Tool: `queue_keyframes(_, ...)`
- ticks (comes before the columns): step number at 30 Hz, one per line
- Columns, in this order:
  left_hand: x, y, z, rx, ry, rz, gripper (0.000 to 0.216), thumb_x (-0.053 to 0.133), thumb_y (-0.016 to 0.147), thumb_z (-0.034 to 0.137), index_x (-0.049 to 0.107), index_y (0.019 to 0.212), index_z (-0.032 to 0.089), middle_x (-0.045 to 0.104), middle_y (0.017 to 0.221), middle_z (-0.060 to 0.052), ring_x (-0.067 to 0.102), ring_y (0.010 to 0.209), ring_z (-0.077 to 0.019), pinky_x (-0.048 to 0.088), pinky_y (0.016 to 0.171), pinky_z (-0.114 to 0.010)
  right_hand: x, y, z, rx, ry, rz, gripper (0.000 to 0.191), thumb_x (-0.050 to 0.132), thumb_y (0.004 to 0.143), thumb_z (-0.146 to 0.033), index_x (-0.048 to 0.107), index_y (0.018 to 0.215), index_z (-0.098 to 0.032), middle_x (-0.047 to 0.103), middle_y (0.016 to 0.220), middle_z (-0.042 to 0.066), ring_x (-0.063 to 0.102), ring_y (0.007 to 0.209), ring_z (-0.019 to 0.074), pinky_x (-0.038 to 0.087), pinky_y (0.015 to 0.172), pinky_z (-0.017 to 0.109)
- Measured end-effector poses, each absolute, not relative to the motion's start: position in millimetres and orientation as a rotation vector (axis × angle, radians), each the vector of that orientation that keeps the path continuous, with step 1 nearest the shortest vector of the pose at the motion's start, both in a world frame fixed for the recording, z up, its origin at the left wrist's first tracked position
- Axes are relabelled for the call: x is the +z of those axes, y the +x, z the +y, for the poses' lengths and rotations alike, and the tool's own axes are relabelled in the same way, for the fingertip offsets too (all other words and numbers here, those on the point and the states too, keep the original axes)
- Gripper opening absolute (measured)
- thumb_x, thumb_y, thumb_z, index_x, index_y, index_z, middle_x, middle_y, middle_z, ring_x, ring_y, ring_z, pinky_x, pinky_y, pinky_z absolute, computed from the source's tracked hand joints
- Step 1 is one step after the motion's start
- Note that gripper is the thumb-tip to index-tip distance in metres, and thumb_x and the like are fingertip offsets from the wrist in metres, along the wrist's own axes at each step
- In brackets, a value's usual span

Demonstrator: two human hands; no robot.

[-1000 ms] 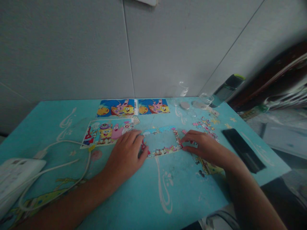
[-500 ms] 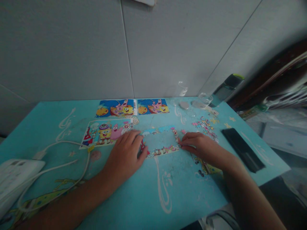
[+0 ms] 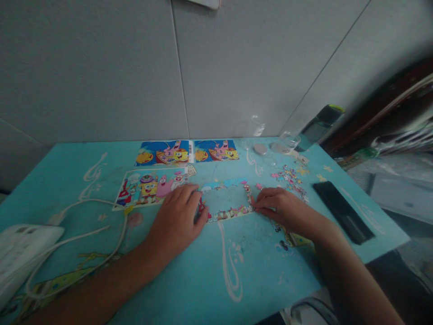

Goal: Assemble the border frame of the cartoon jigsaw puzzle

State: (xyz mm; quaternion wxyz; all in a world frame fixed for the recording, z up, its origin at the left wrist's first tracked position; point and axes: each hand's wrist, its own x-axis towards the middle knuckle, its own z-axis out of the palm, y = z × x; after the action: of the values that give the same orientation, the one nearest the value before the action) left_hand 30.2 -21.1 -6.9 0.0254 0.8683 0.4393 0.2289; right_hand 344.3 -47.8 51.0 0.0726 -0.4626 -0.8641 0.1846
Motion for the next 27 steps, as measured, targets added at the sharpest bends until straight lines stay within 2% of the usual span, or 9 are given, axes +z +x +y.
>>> queue_keyframes(5,-7,30,-21,0.695,2.686,1.361,0.021,0.055,0.095,0.031,0.059,0.11,0.017,0.06,0.125,-0.015,0.056,0.123,-0.0321,0.048,0.106,-0.054,50,338,-49,0.525,-1.387,-2.58,0.016,0.059,0.099,-0.02,0.076,0.098,-0.022,0.072,0.103,0.005,0.069,0.093,0.0185,0.054,0.092,0.034)
queue_keyframes(9,-6,30,-22,0.71,2.68,1.35,0.02,0.055,0.095,0.03,0.059,0.111,0.017,0.06,0.126,-0.015,0.056,0.122,-0.0318,0.048,0.105,-0.055,52,334,-50,0.445,-1.361,-2.568,0.017,0.059,0.099,-0.024,0.076,0.098,-0.023,0.073,0.106,0.006,0.069,0.097,0.0211,0.053,0.097,0.04)
queue_keyframes(12,-6,30,-22,0.734,2.677,1.34,0.019,0.055,0.095,0.029,0.058,0.111,0.019,0.06,0.125,-0.014,0.057,0.121,-0.0313,0.048,0.105,-0.055,50,334,-48,0.3,-1.422,-2.449,0.025,0.054,0.102,-0.027,0.074,0.116,-0.024,0.072,0.118,0.01,0.068,0.107,0.0251,0.054,0.099,0.045)
queue_keyframes(15,-6,30,-21,0.724,2.678,1.342,0.018,0.054,0.096,0.028,0.058,0.11,0.018,0.06,0.124,-0.014,0.057,0.121,-0.0308,0.048,0.105,-0.054,42,332,-43,0.193,-1.464,-2.391,0.037,0.05,0.104,-0.027,0.062,0.139,-0.024,0.065,0.138,0.012,0.063,0.123,0.0277,0.05,0.107,0.051)
queue_keyframes(17,-7,30,-21,0.707,2.676,1.351,0.019,0.053,0.097,0.029,0.058,0.111,0.018,0.06,0.125,-0.014,0.056,0.122,-0.031,0.047,0.106,-0.053,35,329,-40,0.17,-1.451,-2.449,0.042,0.05,0.104,-0.029,0.056,0.145,-0.021,0.059,0.146,0.014,0.059,0.131,0.0288,0.047,0.11,0.053)
queue_keyframes(21,-8,29,-21,0.687,2.68,1.345,0.02,0.052,0.098,0.029,0.058,0.112,0.018,0.059,0.127,-0.014,0.054,0.124,-0.0307,0.046,0.108,-0.053,27,322,-38,0.144,-1.413,-2.523,0.042,0.05,0.104,-0.03,0.057,0.143,-0.016,0.057,0.148,0.017,0.055,0.135,0.0296,0.046,0.112,0.053)
queue_keyframes(27,-9,28,-23,0.667,2.729,1.337,0.023,0.047,0.098,0.021,0.058,0.117,0.016,0.058,0.129,-0.015,0.053,0.126,-0.0312,0.045,0.109,-0.055,29,320,-41,0.164,-1.385,-2.504,0.041,0.048,0.103,-0.024,0.059,0.143,-0.019,0.058,0.148,0.016,0.057,0.135,0.029,0.046,0.112,0.054)
